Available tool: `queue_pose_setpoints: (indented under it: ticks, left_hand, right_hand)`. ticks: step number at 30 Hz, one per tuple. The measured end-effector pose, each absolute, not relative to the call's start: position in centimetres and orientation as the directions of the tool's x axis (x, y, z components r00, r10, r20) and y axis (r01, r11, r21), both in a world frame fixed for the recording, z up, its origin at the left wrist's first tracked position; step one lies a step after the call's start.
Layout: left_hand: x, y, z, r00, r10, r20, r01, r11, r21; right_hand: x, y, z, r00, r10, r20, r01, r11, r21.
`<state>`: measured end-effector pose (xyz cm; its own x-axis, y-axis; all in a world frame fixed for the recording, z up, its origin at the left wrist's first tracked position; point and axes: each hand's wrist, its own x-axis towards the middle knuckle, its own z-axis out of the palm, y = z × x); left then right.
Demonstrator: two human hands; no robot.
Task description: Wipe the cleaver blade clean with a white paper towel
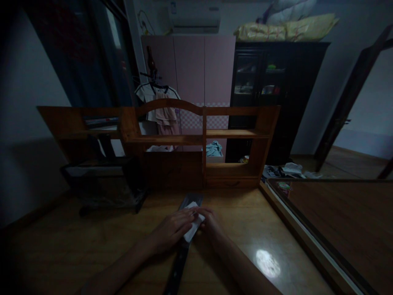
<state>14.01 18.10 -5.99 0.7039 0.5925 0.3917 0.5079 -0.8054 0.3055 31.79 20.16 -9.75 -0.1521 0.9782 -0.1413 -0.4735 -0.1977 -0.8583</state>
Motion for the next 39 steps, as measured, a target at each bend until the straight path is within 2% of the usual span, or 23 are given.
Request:
queue_pose_setpoints:
  ticks: [7, 12, 23, 26, 31, 39]
  left_hand:
    - [13.9, 18.2, -6.2, 0.723, 0.608, 0.329, 0.531, -0.793, 0.299]
    - [13.9, 18.1, -6.2, 0.728, 0.607, 0.317, 0.534, -0.793, 0.292]
    - [14.0, 18.1, -5.9, 0.748, 0.585, 0.313, 0.519, -0.810, 0.273]
    - [13.9, 18.1, -5.9, 0.759, 0.569, 0.315, 0.508, -0.821, 0.260]
    - [13.9, 17.6, -5.9, 0.784, 0.544, 0.298, 0.487, -0.838, 0.248]
    - [14.4, 17.2, -7.0, 0.774, 0.579, 0.256, 0.537, -0.815, 0.218]
  right_hand:
    - [31.9, 20.0, -9.7, -0.162, 0.981, -0.107, -0.508, -0.176, -0.843]
    - [31.7, 19.8, -9.1, -0.139, 0.975, -0.173, -0.515, -0.221, -0.828]
    - [31.9, 19.5, -8.9, -0.137, 0.972, -0.193, -0.544, -0.237, -0.805]
    - [31.8, 19.5, -8.8, -0.166, 0.971, -0.173, -0.542, -0.237, -0.806]
    - [32.0, 19.8, -9.3, -0.240, 0.945, -0.221, -0.539, -0.319, -0.780]
    - [32.1, 20.4, -10.1, -0.278, 0.932, -0.232, -0.579, -0.356, -0.734]
